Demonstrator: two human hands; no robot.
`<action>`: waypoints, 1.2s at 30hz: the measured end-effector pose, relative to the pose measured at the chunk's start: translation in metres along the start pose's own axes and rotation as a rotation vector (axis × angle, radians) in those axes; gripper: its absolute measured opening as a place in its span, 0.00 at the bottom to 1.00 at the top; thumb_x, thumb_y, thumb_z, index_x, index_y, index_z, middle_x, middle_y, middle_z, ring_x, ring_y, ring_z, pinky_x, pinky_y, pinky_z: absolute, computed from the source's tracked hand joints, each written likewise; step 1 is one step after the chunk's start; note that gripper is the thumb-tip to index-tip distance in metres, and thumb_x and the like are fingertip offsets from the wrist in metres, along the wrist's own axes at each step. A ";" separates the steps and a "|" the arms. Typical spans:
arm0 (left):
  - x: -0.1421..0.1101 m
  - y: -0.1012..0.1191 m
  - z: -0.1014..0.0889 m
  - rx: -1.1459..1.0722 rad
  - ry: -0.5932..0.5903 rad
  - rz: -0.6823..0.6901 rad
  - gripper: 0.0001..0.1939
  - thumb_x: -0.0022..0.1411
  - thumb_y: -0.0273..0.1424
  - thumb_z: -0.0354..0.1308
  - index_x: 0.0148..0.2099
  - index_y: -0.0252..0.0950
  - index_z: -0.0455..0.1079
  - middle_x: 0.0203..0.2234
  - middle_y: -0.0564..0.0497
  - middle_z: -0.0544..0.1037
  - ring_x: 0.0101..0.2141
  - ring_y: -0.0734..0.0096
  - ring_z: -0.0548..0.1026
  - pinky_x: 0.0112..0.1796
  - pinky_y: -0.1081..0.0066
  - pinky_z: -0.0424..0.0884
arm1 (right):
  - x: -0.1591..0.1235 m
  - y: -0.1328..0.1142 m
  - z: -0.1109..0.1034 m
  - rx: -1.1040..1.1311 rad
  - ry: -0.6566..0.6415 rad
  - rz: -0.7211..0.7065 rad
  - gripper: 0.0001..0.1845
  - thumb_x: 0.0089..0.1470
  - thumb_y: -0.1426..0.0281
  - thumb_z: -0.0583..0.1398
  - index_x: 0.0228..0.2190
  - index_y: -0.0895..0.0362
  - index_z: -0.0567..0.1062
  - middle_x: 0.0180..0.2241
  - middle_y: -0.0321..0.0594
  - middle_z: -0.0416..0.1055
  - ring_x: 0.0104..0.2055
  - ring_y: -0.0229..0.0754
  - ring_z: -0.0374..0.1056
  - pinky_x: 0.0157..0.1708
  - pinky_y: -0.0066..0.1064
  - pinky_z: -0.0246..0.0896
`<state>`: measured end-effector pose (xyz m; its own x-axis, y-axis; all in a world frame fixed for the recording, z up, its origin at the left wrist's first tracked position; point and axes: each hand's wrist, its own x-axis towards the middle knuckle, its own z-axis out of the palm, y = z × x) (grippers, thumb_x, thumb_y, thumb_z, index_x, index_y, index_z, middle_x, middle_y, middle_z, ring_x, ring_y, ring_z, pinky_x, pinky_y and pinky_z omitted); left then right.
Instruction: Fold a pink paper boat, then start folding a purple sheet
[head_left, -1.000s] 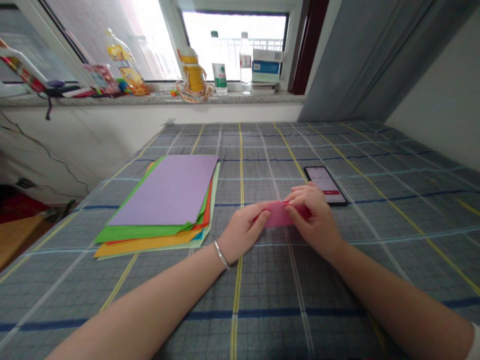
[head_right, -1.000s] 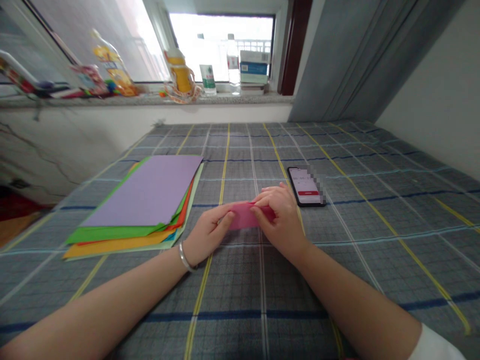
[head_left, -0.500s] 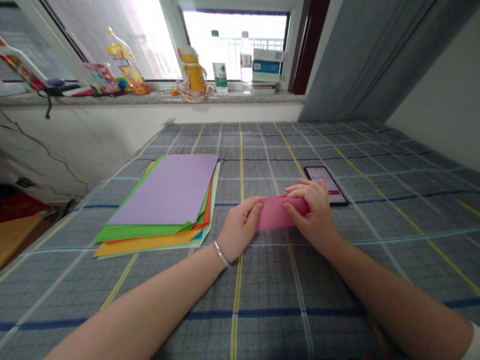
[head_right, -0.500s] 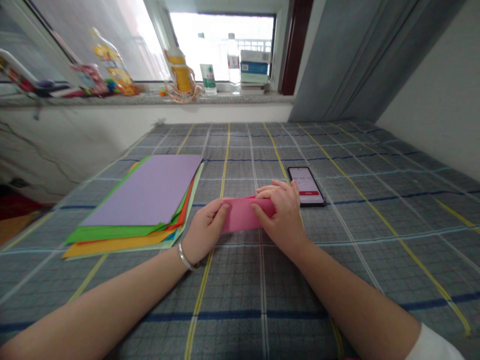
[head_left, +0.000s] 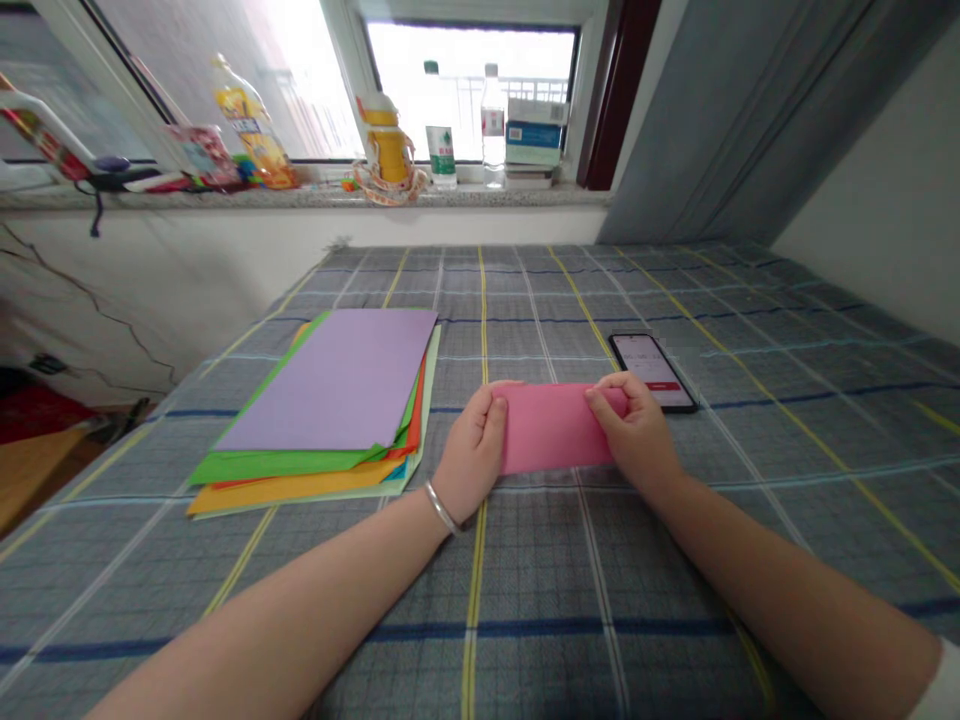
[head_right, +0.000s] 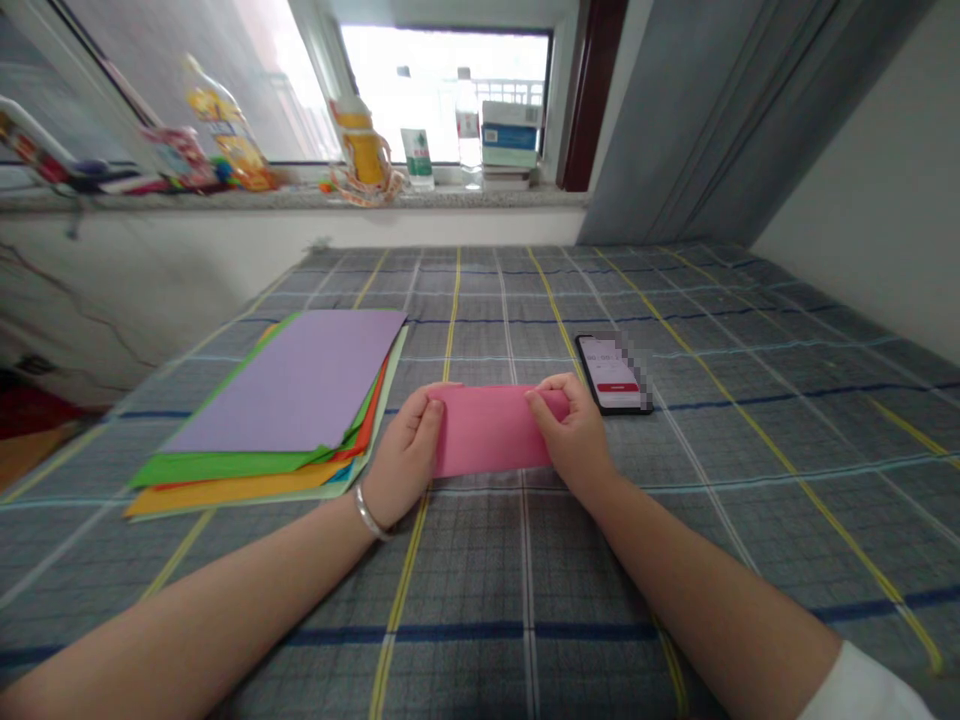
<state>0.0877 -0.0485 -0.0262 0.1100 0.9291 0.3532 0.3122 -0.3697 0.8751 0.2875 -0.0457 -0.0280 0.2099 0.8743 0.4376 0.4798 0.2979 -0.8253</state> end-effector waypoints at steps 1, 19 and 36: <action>0.000 0.000 0.000 0.011 0.001 0.012 0.16 0.70 0.36 0.42 0.50 0.38 0.68 0.42 0.50 0.75 0.42 0.68 0.72 0.45 0.70 0.67 | 0.000 -0.001 0.000 -0.004 0.010 -0.003 0.10 0.52 0.60 0.60 0.29 0.54 0.69 0.29 0.35 0.68 0.34 0.41 0.64 0.39 0.35 0.59; -0.001 0.003 -0.003 0.074 -0.011 0.053 0.16 0.69 0.33 0.41 0.52 0.38 0.66 0.46 0.50 0.74 0.46 0.67 0.71 0.48 0.68 0.66 | -0.003 -0.001 0.000 -0.022 0.050 -0.068 0.10 0.51 0.62 0.62 0.35 0.53 0.71 0.35 0.37 0.71 0.40 0.44 0.67 0.45 0.39 0.60; 0.003 -0.004 -0.003 0.001 -0.041 0.041 0.12 0.68 0.32 0.43 0.50 0.38 0.63 0.44 0.49 0.71 0.44 0.67 0.69 0.48 0.66 0.64 | 0.002 0.001 -0.003 -0.017 -0.049 -0.137 0.10 0.50 0.65 0.63 0.36 0.52 0.73 0.37 0.37 0.73 0.41 0.44 0.69 0.45 0.39 0.62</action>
<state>0.0840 -0.0439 -0.0274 0.1618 0.9129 0.3749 0.3072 -0.4076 0.8599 0.2903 -0.0450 -0.0268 0.0995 0.8438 0.5274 0.5159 0.4095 -0.7524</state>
